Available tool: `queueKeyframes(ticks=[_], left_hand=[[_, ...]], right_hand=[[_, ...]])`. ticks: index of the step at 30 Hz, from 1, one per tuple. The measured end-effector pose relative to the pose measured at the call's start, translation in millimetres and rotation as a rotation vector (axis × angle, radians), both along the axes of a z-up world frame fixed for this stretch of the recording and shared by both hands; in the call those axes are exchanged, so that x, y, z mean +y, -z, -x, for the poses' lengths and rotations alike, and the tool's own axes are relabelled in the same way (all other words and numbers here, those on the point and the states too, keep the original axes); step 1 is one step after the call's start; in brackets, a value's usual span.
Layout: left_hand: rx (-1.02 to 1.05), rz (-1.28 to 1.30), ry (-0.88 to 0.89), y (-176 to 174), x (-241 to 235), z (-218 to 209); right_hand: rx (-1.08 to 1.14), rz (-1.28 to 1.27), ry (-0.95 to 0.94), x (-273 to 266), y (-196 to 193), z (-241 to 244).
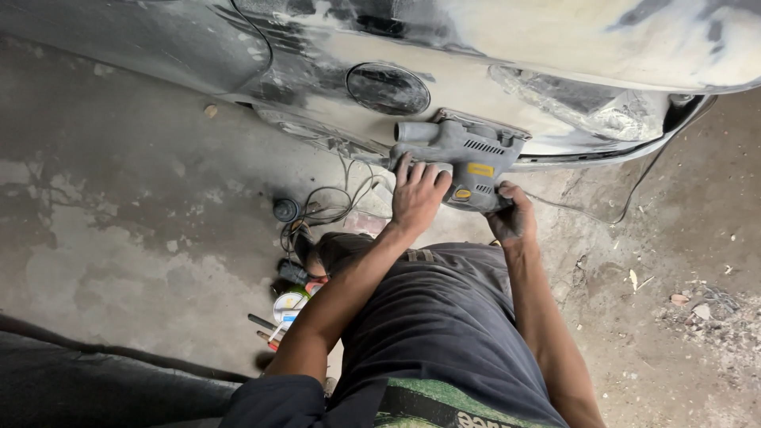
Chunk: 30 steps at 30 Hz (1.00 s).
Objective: The person uses an electric sander to smooth the surface of a car's front bumper. They move the tool across the white painted area, occasionally pausing to wipe the surface with their hand to check the progress.
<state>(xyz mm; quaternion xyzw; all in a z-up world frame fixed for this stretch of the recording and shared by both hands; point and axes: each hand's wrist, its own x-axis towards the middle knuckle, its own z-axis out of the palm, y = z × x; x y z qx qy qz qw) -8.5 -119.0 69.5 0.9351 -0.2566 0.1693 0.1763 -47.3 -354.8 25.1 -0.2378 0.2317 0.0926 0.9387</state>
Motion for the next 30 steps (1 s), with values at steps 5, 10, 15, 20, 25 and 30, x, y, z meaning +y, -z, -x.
queueKeyframes(ticks=[5, 10, 15, 20, 25, 30], left_hand=[[-0.028, -0.062, -0.052, 15, 43, -14], [-0.007, -0.082, -0.073, 20, 107, -28], [-0.001, -0.126, -0.111, 4, 130, -26], [-0.074, -0.019, -0.078, 8, 74, -16], [-0.013, 0.000, -0.055, 10, 20, -4], [0.019, 0.051, -0.015, 18, 18, -4]], right_hand=[[0.120, 0.078, -0.024, 52, -28, -16], [0.034, 0.095, -0.134, 104, -10, -28], [0.156, 0.209, -0.203, 133, -35, -36], [0.041, 0.160, -0.155, 71, -3, -20], [0.098, 0.206, -0.068, 28, -30, -10], [0.083, 0.174, -0.045, 21, -17, -7]])
